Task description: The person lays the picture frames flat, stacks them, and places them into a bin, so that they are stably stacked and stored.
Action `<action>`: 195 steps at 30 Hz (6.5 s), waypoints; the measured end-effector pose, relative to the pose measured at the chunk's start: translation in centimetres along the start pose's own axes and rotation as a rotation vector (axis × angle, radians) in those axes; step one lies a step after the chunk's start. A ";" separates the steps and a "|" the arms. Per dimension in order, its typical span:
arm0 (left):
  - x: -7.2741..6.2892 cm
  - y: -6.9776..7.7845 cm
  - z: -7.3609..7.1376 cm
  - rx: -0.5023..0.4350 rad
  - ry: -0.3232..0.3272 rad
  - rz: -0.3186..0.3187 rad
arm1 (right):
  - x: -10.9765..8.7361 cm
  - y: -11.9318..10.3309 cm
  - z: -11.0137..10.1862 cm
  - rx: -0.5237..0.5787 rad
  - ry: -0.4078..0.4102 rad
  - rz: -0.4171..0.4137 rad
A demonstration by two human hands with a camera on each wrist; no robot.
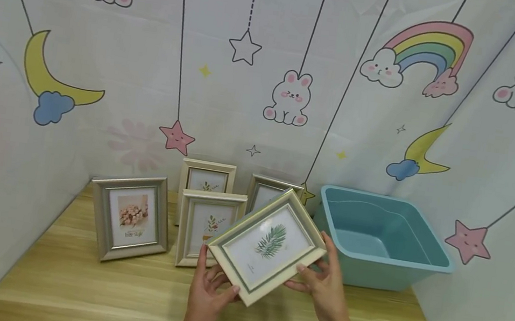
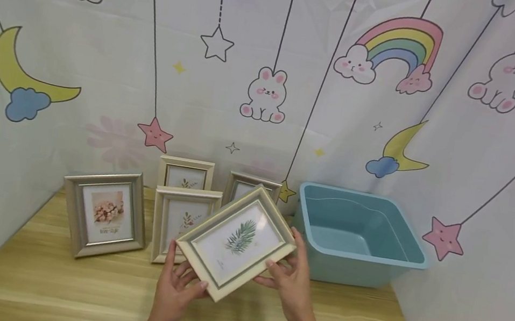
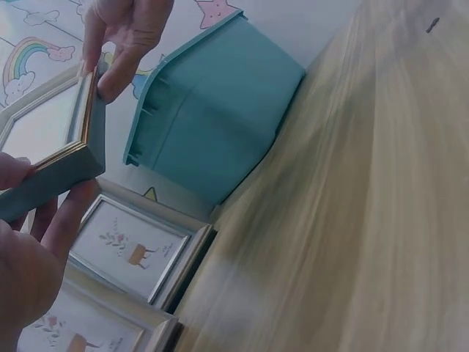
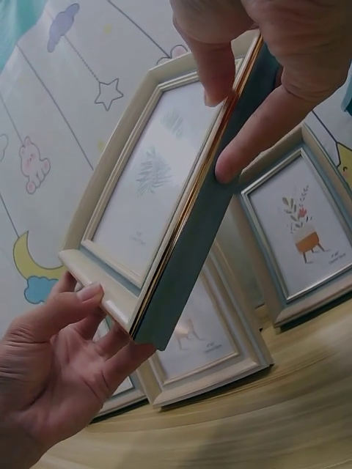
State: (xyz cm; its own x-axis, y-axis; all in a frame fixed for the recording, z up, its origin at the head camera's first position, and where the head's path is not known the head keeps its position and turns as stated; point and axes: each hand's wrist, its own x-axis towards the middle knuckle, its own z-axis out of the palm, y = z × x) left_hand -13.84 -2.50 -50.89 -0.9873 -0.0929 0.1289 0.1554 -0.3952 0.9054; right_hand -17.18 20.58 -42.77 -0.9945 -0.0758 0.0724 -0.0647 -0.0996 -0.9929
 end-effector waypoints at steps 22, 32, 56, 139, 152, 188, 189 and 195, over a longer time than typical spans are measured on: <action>3.1 3.5 -4.4 0.352 -0.243 0.216 | 0.4 0.6 -1.3 -0.489 0.134 -0.020; 3.3 4.6 -4.6 0.544 -0.227 0.311 | 2.6 -1.8 -1.3 -0.567 -0.188 0.054; 3.3 4.9 -4.7 0.802 -0.318 0.468 | 2.0 0.4 -1.0 -0.489 -0.115 0.036; 4.2 5.4 -6.0 0.470 -0.348 0.857 | -0.2 7.4 0.4 -0.372 0.120 -0.881; 4.2 4.9 -5.4 0.455 -0.199 0.876 | -0.1 6.7 0.5 -0.534 0.176 -0.678; 4.8 5.5 -6.2 0.419 0.090 -0.038 | -0.7 6.9 -0.1 -0.388 -0.131 -0.237; 4.8 5.6 -6.1 0.404 0.102 -0.056 | -0.7 6.9 -0.2 -0.366 -0.147 -0.218; 4.8 5.3 -5.8 0.320 0.166 -0.135 | -0.6 7.5 -0.9 -0.329 -0.229 -0.187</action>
State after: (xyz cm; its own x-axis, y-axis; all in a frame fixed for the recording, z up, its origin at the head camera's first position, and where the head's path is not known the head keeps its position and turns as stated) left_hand -17.60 -10.34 -47.76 -0.9752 -0.2168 -0.0440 -0.0200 -0.1117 0.9935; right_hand -17.18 20.72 -50.33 -0.9215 -0.3081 0.2364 -0.3018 0.1854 -0.9352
